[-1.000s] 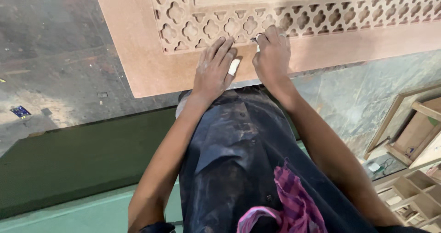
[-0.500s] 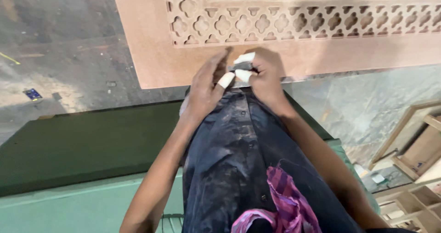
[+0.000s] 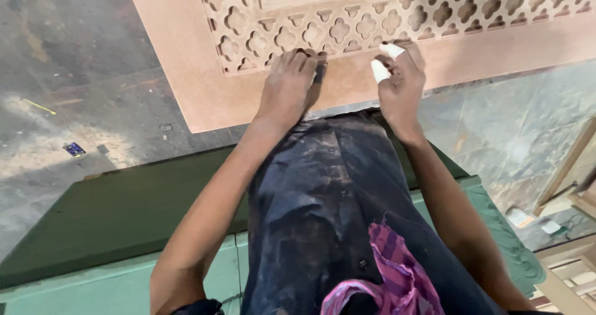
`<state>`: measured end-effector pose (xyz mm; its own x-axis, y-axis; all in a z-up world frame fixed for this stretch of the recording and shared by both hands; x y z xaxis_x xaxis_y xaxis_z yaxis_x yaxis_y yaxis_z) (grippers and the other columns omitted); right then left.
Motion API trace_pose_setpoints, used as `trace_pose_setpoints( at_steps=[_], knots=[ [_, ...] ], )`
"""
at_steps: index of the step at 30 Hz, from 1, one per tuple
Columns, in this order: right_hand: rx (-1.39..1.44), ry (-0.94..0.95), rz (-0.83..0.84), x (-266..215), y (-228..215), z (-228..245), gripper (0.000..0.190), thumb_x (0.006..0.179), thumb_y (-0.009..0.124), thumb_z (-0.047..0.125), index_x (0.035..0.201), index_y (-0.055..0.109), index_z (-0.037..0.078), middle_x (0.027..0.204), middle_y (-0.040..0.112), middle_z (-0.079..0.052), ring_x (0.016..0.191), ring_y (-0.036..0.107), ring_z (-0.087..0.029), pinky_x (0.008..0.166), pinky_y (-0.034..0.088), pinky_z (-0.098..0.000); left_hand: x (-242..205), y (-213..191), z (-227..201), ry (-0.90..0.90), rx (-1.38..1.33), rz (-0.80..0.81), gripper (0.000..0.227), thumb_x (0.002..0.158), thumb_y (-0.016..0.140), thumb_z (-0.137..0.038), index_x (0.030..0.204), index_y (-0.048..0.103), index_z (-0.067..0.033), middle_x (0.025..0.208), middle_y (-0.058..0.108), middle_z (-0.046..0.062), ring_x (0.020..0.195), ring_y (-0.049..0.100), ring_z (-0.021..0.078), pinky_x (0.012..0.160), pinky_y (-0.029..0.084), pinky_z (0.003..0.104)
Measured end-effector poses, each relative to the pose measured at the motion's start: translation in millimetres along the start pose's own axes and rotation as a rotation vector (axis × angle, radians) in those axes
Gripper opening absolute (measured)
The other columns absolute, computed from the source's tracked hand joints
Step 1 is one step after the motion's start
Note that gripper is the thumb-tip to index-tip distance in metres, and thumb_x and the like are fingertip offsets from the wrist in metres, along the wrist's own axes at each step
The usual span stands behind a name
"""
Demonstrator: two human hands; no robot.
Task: The person sands a long, carved wooden panel using a white sanding block. They move the block back and forth along the intricate patterns and edges of the panel, working methodically from one end to the other.
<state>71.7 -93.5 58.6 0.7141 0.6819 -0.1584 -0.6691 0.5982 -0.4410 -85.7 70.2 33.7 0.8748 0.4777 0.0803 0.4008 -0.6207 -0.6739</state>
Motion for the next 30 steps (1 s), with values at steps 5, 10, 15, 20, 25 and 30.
trace_pose_setpoints(
  at_steps=[5,10,15,20,25,30],
  knots=[
    [-0.081,-0.141,-0.063,0.0,0.2,5.6,0.037,0.091,0.053,-0.021,0.125,0.061,-0.008,0.126,0.052,-0.017,0.113,0.063,-0.029,0.103,0.061,-0.0343,1.8,-8.2,1.1,-0.003,0.143,-0.002,0.020,0.091,0.069,-0.015,0.105,0.061,-0.0028,0.106,0.059,0.016,0.101,0.058,0.0336,0.088,0.046,0.047],
    [-0.158,-0.151,-0.044,1.1,9.2,9.4,0.031,0.091,0.063,-0.018,0.119,0.065,-0.006,0.116,0.059,-0.017,0.101,0.064,-0.026,0.084,0.058,-0.0307,-4.3,-7.2,7.8,-0.025,0.201,0.072,0.025,0.088,0.063,-0.009,0.112,0.063,-0.0035,0.115,0.060,0.013,0.108,0.056,0.0323,0.093,0.046,0.044],
    [-0.291,-0.270,-0.088,2.5,0.2,4.9,0.038,0.084,0.060,-0.018,0.120,0.065,-0.004,0.116,0.059,-0.016,0.103,0.061,-0.032,0.085,0.056,-0.0352,-6.7,5.6,2.4,0.009,0.210,0.094,0.032,0.088,0.063,-0.008,0.119,0.063,0.0002,0.120,0.058,0.014,0.112,0.055,0.0333,0.098,0.046,0.045],
    [-0.300,-0.262,-0.112,4.5,-10.4,-10.3,0.031,0.093,0.062,-0.015,0.122,0.063,-0.004,0.119,0.057,-0.018,0.106,0.059,-0.035,0.087,0.053,-0.0405,-14.1,4.9,5.2,0.072,0.211,0.044,0.038,0.089,0.063,-0.010,0.124,0.061,0.0041,0.126,0.057,0.017,0.116,0.053,0.0355,0.101,0.043,0.049],
    [-0.443,-0.370,-0.154,10.2,-0.6,-22.9,0.026,0.096,0.065,-0.005,0.122,0.063,-0.004,0.117,0.054,-0.020,0.106,0.055,-0.041,0.092,0.048,-0.0493,-10.2,5.3,6.8,0.049,0.240,0.065,0.033,0.089,0.064,-0.009,0.120,0.061,0.0024,0.127,0.056,0.017,0.118,0.053,0.0358,0.103,0.043,0.050],
    [-0.520,-0.400,-0.149,11.6,9.5,-32.2,0.023,0.099,0.066,0.002,0.120,0.060,-0.003,0.118,0.053,-0.021,0.108,0.053,-0.043,0.093,0.047,-0.0540,-8.6,-0.4,8.3,0.023,0.198,0.080,0.034,0.089,0.065,-0.010,0.120,0.060,0.0019,0.128,0.057,0.016,0.116,0.052,0.0354,0.100,0.043,0.048]
  ],
)
Point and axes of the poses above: each hand's wrist, its own x-axis towards the middle knuckle, its own y-axis out of the palm, z = x × y, the point moved 3 cm from there along x, towards the middle knuckle
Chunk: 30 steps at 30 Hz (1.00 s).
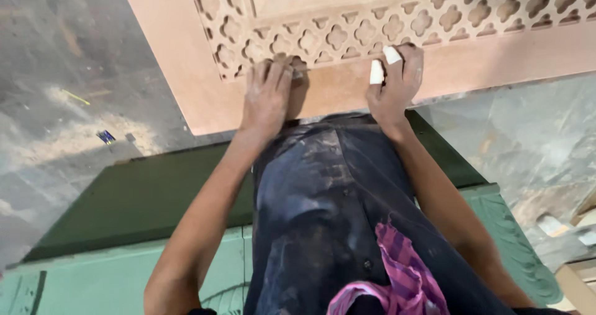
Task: The person sands a long, carved wooden panel using a white sanding block. They move the block back and forth along the intricate patterns and edges of the panel, working methodically from one end to the other.
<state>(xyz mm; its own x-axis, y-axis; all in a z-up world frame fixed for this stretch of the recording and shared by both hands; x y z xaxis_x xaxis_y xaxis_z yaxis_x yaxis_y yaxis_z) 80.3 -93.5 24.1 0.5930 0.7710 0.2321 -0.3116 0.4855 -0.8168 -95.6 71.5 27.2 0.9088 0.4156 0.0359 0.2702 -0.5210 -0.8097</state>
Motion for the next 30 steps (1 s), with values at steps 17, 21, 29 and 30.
trace_pose_setpoints(
  at_steps=[17,21,29,30],
  knots=[
    [-0.081,0.019,0.006,-8.0,-1.7,-9.8,0.036,0.097,0.068,0.013,0.129,0.058,-0.001,0.125,0.053,-0.022,0.116,0.052,-0.046,0.099,0.045,-0.0572,15.1,40.7,-26.8,0.036,-0.076,0.001,0.035,0.093,0.068,-0.015,0.124,0.059,-0.0021,0.123,0.056,0.017,0.114,0.052,0.0352,0.097,0.042,0.052],
    [-0.086,0.049,0.037,-16.6,-2.6,-15.4,0.036,0.098,0.070,0.015,0.130,0.060,0.000,0.126,0.054,-0.020,0.116,0.054,-0.043,0.097,0.045,-0.0549,6.9,46.8,-27.4,0.052,0.087,0.109,0.044,0.088,0.064,-0.008,0.131,0.057,0.0017,0.126,0.056,0.016,0.116,0.052,0.0355,0.100,0.042,0.052],
    [-0.082,0.047,0.031,-15.3,-1.3,-17.0,0.037,0.099,0.071,0.018,0.128,0.060,-0.001,0.125,0.054,-0.019,0.115,0.055,-0.041,0.096,0.045,-0.0526,11.9,50.8,-26.6,-0.014,0.020,0.131,0.039,0.091,0.065,-0.007,0.129,0.056,-0.0020,0.127,0.055,0.015,0.117,0.053,0.0358,0.104,0.043,0.051],
    [-0.091,0.039,0.033,-14.8,-1.9,-16.6,0.037,0.099,0.071,0.018,0.128,0.060,-0.001,0.125,0.054,-0.019,0.115,0.054,-0.041,0.096,0.045,-0.0527,9.9,47.6,-27.1,-0.006,0.025,0.100,0.042,0.091,0.066,-0.007,0.131,0.056,-0.0008,0.128,0.055,0.015,0.116,0.052,0.0359,0.101,0.043,0.051]
  ],
)
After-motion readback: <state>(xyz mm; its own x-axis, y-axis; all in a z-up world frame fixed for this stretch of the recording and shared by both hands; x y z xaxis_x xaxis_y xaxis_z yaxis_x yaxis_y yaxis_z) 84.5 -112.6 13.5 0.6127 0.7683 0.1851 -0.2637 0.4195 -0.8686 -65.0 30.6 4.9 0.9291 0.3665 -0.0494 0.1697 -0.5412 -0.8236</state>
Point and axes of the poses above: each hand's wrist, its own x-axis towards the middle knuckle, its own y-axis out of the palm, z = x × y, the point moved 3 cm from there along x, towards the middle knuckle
